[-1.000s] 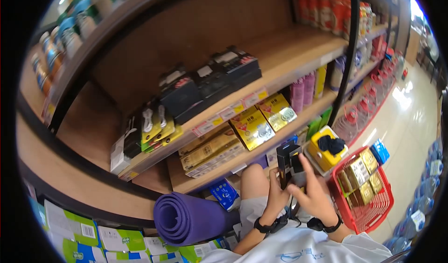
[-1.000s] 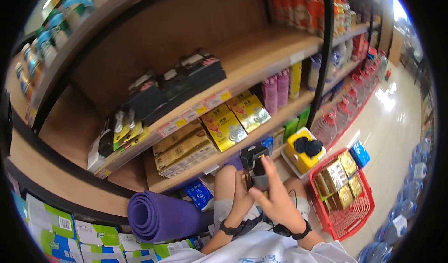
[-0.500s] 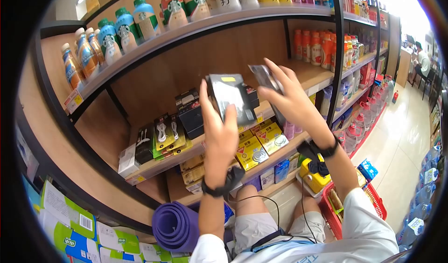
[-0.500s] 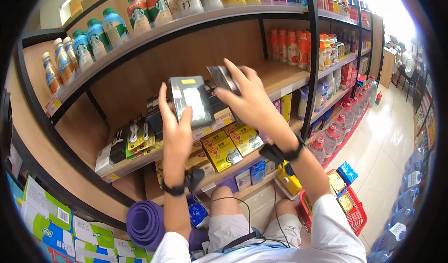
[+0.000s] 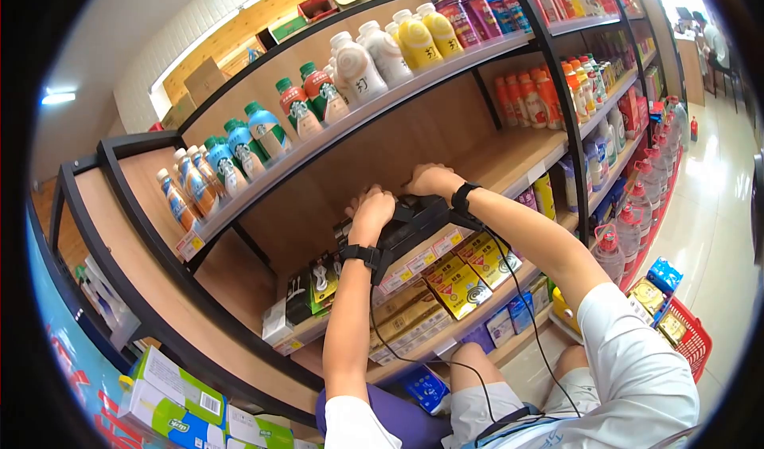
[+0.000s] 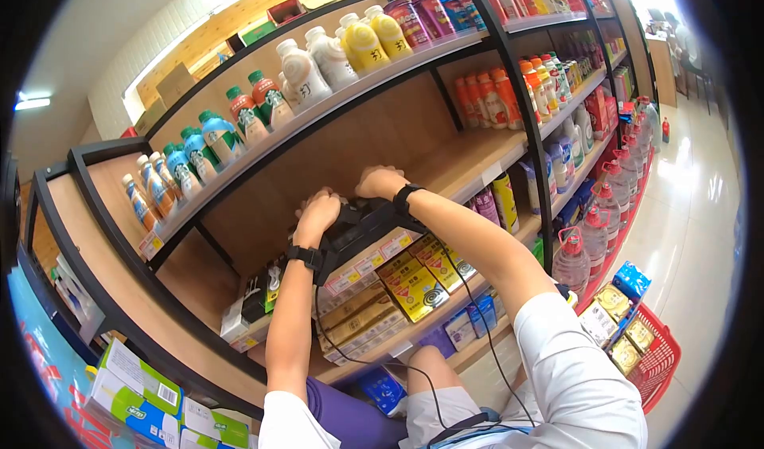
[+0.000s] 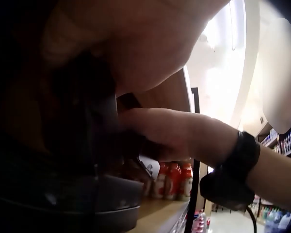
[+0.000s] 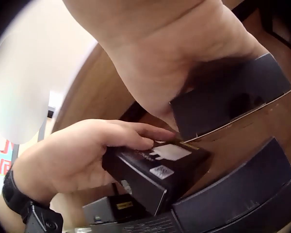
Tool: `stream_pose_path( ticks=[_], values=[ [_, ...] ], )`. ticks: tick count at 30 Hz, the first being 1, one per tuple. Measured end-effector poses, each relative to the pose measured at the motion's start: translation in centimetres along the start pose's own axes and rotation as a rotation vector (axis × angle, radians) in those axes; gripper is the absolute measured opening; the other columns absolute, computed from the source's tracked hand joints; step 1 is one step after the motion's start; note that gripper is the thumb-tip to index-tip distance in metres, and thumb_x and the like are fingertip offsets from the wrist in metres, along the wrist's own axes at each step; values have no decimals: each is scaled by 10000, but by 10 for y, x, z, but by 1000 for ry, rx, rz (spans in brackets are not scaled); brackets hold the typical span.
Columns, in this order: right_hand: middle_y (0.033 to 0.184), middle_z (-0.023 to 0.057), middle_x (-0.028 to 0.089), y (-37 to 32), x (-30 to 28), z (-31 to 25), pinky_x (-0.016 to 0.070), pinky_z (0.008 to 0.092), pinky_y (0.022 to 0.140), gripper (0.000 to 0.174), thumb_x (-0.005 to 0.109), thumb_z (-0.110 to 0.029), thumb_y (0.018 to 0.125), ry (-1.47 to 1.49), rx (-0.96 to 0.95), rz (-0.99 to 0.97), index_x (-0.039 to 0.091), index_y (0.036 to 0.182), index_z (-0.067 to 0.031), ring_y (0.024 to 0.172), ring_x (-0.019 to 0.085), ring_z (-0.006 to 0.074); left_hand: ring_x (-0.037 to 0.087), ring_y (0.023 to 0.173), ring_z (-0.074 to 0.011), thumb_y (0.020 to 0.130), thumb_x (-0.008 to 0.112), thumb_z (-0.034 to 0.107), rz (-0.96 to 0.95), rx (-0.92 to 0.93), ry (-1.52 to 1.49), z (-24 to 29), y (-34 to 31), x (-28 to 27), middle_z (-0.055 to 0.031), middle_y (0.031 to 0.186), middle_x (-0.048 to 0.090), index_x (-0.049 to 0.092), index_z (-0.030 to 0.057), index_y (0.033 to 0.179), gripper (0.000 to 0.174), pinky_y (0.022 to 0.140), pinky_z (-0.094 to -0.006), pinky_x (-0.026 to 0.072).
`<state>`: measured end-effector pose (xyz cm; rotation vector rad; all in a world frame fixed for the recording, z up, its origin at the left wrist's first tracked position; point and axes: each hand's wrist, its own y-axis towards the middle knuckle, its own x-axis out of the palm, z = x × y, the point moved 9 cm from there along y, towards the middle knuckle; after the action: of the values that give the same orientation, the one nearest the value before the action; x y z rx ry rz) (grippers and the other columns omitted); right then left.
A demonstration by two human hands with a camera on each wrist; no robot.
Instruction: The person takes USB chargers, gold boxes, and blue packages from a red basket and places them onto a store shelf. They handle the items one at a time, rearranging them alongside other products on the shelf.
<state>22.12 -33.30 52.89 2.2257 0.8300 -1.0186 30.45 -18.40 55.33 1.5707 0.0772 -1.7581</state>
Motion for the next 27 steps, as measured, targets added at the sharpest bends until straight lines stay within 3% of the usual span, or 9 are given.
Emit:
stream_pose_path(
  ticks=[2,6,9,12,15,18,19,22,27],
  values=[
    [1397,227,638,0,3,-2,475,455,1102,609,632,-466,900,13,-30,-10,687,1328,-35,1314,601,403,420,1436,-440,988,409,331,-67,-55,88,0,-8,-4,-249,1510,521,585,24,1386,533,1183,-585,265],
    [1291,251,689,-16,0,-16,521,438,992,552,663,-395,906,229,-195,-136,696,1291,-1,1168,685,392,383,1468,-444,1013,391,407,-194,-120,145,-10,-15,3,-252,1523,510,564,33,1441,595,1219,-576,239],
    [1260,246,703,-21,3,-11,531,429,941,523,669,-358,919,335,-166,-212,694,1279,21,1122,702,372,374,1484,-425,1009,406,471,-264,-88,169,-11,-21,8,-238,1561,475,547,33,1469,650,1229,-552,259],
    [1230,240,710,-24,-2,-3,540,398,920,511,672,-336,934,340,-151,-175,679,1285,35,1099,709,346,392,1484,-395,992,437,532,-286,-97,-11,-20,-21,-3,-241,1590,437,519,35,1500,715,1234,-495,291],
    [1303,191,695,10,21,6,506,378,1006,554,671,-363,959,239,-238,-211,617,1420,-60,1184,666,300,423,1470,-381,920,543,631,-169,-44,-40,-42,-12,-14,-250,1595,424,491,46,1529,846,1226,-442,330],
    [1374,182,660,-4,25,11,477,388,1060,568,659,-398,963,398,-210,-260,599,1456,-121,1254,628,311,442,1461,-378,818,673,669,-211,52,33,-45,-27,-13,-260,1570,449,471,54,1546,974,1219,-424,349],
    [1384,183,653,-12,19,10,484,391,1053,566,656,-407,965,373,-199,-241,603,1453,-124,1261,623,314,473,1434,-381,740,770,652,-222,79,28,-47,-29,-10,-252,1543,481,498,68,1531,1020,1195,-429,385],
    [1405,187,636,-26,12,8,506,401,1027,566,646,-428,968,329,-172,-205,610,1446,-128,1271,614,322,506,1405,-380,773,784,594,-253,96,62,-49,-35,0,-259,1513,520,534,-2,1482,960,1173,-406,400],
    [1334,191,678,-10,13,8,538,403,953,540,651,-418,970,291,-223,-150,643,1399,-91,1211,640,323,546,1352,-391,801,792,557,-126,198,108,-55,-31,4,-274,1460,558,559,14,1460,886,1137,-416,433]
  ],
)
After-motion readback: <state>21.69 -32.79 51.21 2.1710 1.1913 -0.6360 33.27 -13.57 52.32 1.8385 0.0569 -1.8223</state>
